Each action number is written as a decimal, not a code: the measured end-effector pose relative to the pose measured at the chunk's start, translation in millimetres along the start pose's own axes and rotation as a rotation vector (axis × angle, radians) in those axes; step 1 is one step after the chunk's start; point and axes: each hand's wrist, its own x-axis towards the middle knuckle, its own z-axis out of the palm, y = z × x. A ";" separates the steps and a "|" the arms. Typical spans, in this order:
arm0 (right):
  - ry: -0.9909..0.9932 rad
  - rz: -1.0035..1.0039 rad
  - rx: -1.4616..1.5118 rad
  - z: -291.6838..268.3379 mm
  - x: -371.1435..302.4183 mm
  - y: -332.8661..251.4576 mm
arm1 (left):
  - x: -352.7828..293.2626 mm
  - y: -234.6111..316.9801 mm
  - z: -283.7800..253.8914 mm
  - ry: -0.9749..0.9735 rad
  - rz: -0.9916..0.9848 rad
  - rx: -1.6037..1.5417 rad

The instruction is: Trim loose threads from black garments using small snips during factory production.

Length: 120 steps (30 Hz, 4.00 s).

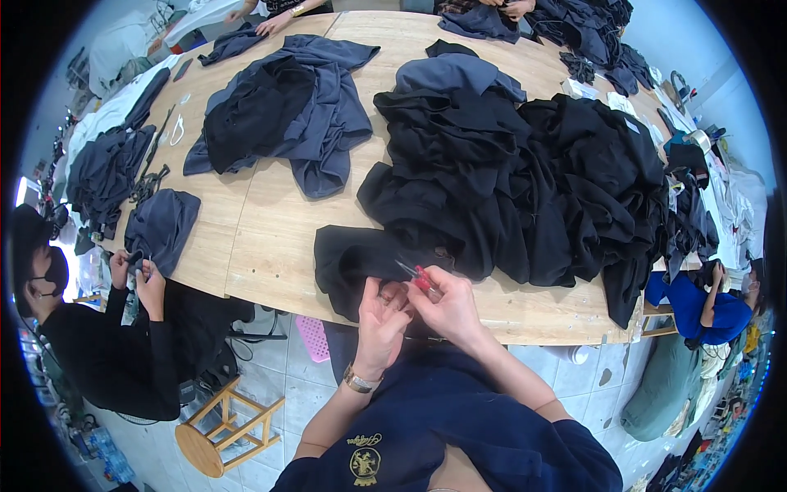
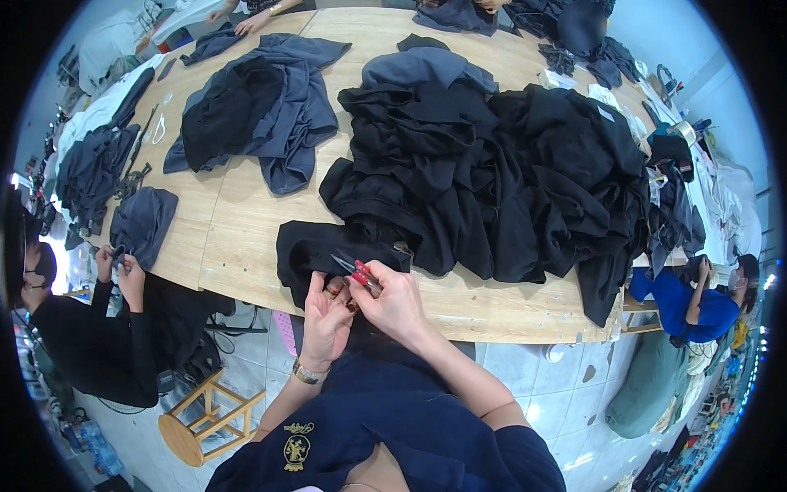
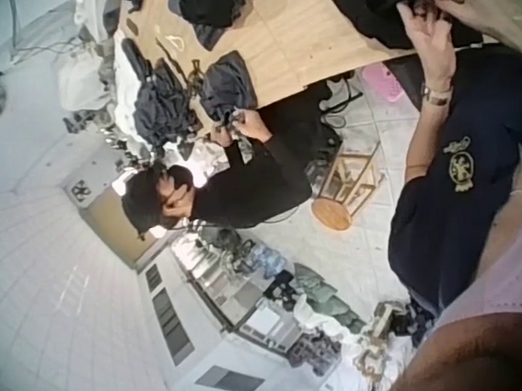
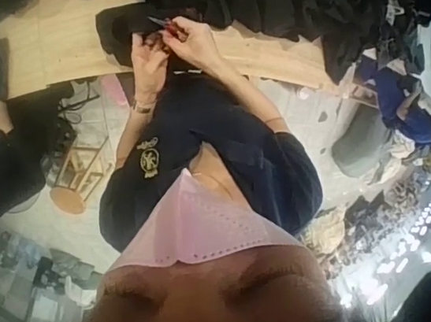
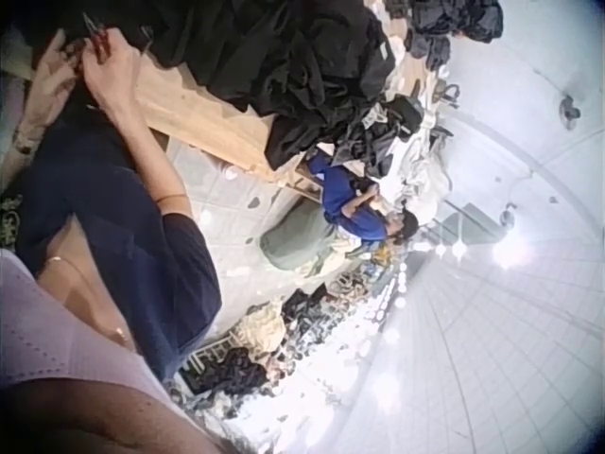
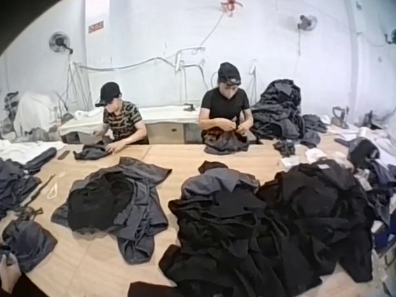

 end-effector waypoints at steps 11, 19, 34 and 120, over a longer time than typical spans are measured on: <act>-0.381 -0.025 0.362 -21.3 -20.6 -4.1 | 8.7 10.2 -9.0 0.149 -0.085 -0.269; 0.012 -0.182 0.119 -21.5 -6.6 19.6 | 10.0 14.3 -1.8 0.104 -0.076 -0.286; 0.105 -0.575 -0.584 -16.5 1.7 19.3 | 6.0 18.3 1.6 0.082 -0.097 -0.250; 0.174 -0.434 -0.236 4.7 0.6 0.5 | 2.3 -6.6 4.2 0.188 0.140 0.026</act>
